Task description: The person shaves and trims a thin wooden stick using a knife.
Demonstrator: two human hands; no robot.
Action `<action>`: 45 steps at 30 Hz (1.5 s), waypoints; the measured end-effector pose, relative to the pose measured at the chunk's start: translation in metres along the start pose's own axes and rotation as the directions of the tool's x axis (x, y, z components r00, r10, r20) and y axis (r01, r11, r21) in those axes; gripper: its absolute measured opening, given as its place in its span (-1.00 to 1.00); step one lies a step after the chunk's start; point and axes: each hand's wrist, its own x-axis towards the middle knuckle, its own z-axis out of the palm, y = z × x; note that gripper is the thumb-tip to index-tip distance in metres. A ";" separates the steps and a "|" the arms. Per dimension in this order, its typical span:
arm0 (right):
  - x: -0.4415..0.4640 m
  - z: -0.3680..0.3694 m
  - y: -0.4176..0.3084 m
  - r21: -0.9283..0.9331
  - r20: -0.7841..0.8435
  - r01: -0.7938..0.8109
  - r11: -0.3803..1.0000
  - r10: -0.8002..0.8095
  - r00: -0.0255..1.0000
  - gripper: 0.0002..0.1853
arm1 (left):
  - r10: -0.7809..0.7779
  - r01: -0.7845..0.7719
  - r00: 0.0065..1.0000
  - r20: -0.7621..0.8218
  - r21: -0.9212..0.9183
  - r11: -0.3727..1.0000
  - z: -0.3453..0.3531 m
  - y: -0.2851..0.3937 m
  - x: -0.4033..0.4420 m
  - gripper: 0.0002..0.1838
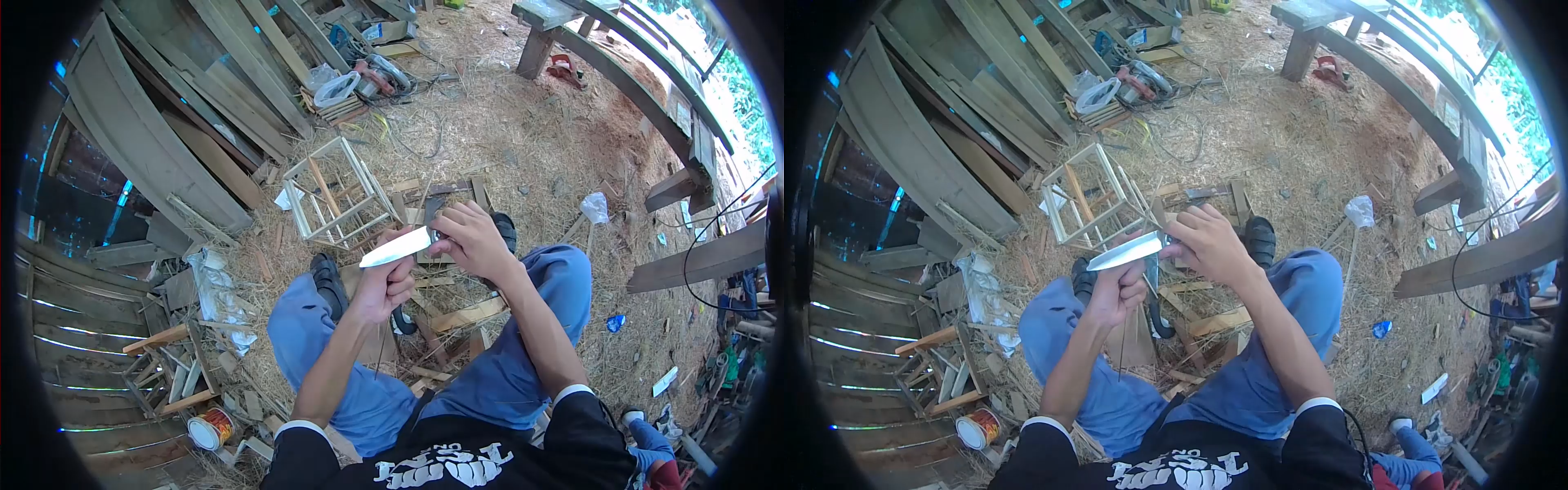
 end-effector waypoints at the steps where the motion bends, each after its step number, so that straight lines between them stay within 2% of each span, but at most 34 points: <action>1: -0.001 0.000 0.001 -0.006 0.004 -0.004 1.000 0.004 1.000 -0.65 | 0.003 -0.003 1.000 -0.003 -0.001 1.000 0.001 -0.001 0.000 -0.71; 5: -0.001 -0.001 0.013 -0.049 -0.086 -0.003 0.999 -0.001 0.996 -0.75 | -0.025 0.018 0.999 -0.044 -0.142 0.990 -0.009 -0.003 0.003 -0.72; 6: -0.003 -0.003 0.025 -0.020 -0.167 -0.270 0.963 0.263 0.950 -0.78 | -0.019 0.021 1.000 0.023 -0.071 0.997 -0.007 -0.002 -0.001 -0.73; 7: -0.002 -0.010 0.035 0.029 -0.238 -0.517 0.856 0.508 0.828 -0.79 | -0.021 0.021 0.996 0.092 0.000 1.000 -0.003 -0.003 -0.008 -0.74; 8: -0.003 -0.025 0.046 -0.105 -0.327 -0.513 0.852 0.458 0.827 -0.77 | -0.030 0.018 0.986 0.163 0.070 0.997 -0.001 -0.006 -0.013 -0.74; 9: -0.002 -0.040 0.050 -0.237 -0.406 -0.511 0.826 0.393 0.825 -0.75 | -0.025 0.018 0.975 0.220 0.033 0.999 0.000 -0.014 -0.012 -0.72; 12: -0.007 -0.040 0.047 -0.073 -0.439 -0.520 0.851 0.440 0.783 -0.70 | 0.016 -0.017 1.000 0.018 0.047 0.999 0.005 -0.020 -0.003 -0.74; 13: -0.011 -0.035 0.038 -0.084 -0.457 -0.477 0.875 0.391 0.799 -0.70 | 0.063 -0.067 0.997 0.032 0.114 0.991 -0.002 -0.018 0.001 -0.66; 16: -0.017 -0.027 0.016 -0.016 -0.336 -0.472 0.882 0.439 0.833 -0.71 | 0.160 -0.142 0.983 -0.087 0.186 0.972 -0.008 -0.010 0.004 -0.57; 17: -0.016 -0.026 0.010 -0.052 -0.270 -0.487 0.872 0.457 0.848 -0.73 | 0.172 -0.151 0.982 -0.076 0.229 0.962 -0.008 -0.006 0.004 -0.53; 20: -0.004 -0.018 -0.001 -0.045 -0.237 -0.306 0.951 0.287 0.928 -0.75 | 0.213 -0.183 0.972 -0.105 0.236 0.954 -0.006 -0.005 0.007 -0.53; 23: 0.002 -0.004 -0.008 0.013 -0.100 -0.247 0.969 0.247 0.964 -0.74 | 0.238 -0.199 0.960 -0.150 0.236 0.951 -0.014 -0.011 0.013 -0.55; 28: 0.009 0.008 -0.014 0.030 0.024 -0.132 0.991 0.131 0.991 -0.75 | 0.230 -0.191 0.963 -0.140 0.248 0.950 -0.019 -0.015 0.021 -0.64; 36: 0.008 0.007 -0.015 0.027 0.019 -0.119 0.992 0.119 0.993 -0.75 | 0.206 -0.160 0.956 -0.209 0.215 0.963 -0.010 -0.013 0.017 -0.75; 39: 0.006 0.007 -0.012 0.008 0.003 -0.094 0.996 0.094 0.996 -0.74 | 0.223 -0.190 0.963 -0.151 0.207 0.960 -0.009 -0.014 0.014 -0.76; 45: 0.003 -0.003 -0.010 -0.048 0.030 -0.069 0.996 0.070 0.997 -0.72 | 0.139 -0.124 0.984 -0.115 0.134 0.983 -0.009 -0.017 0.007 -0.76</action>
